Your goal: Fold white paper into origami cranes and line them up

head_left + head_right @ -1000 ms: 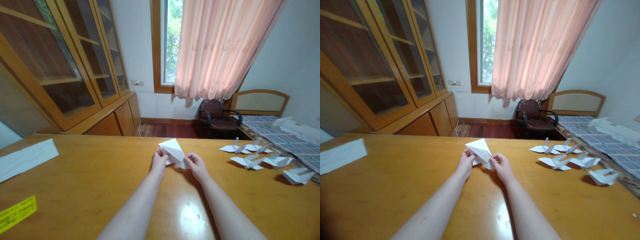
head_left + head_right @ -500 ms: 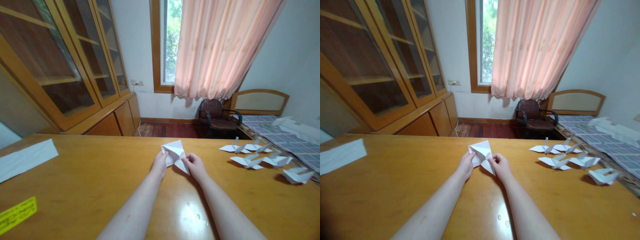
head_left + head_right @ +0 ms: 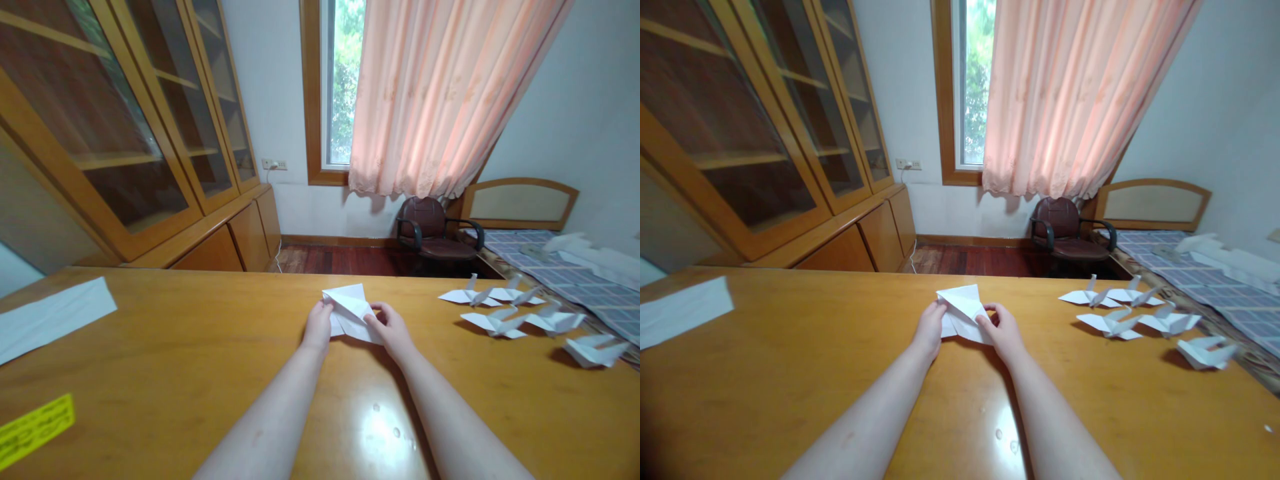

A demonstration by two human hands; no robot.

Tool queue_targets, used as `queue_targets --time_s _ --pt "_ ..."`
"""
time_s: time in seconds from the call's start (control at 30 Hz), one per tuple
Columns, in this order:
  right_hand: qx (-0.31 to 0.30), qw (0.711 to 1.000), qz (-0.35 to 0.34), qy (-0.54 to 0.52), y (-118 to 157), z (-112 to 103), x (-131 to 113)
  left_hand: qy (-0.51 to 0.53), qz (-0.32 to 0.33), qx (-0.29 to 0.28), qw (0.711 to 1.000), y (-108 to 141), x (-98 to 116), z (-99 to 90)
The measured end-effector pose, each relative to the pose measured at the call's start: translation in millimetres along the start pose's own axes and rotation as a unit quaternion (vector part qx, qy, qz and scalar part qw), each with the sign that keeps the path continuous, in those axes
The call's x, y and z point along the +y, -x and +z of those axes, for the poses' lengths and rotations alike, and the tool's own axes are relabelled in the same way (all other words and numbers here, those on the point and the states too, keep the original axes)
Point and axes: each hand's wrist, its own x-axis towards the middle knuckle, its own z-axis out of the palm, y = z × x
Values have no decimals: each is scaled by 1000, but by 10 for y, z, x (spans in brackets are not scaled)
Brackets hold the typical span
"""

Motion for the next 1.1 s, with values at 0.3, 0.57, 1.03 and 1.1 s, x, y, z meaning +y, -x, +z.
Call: queue_targets --time_s 0.3,0.57,1.03,1.1 --pt "-50 999 20 -11 13 18 -77 57 23 -43 997 -11 -52 -32" --pt "-63 998 19 -16 28 6 -97 -130 58 -25 990 -18 -22 -43" --pt "101 994 -34 5 -27 -45 69 -219 208 85 949 102 113 -76" --pt "13 996 -25 -84 -7 -13 70 -237 271 15 933 135 102 -81"
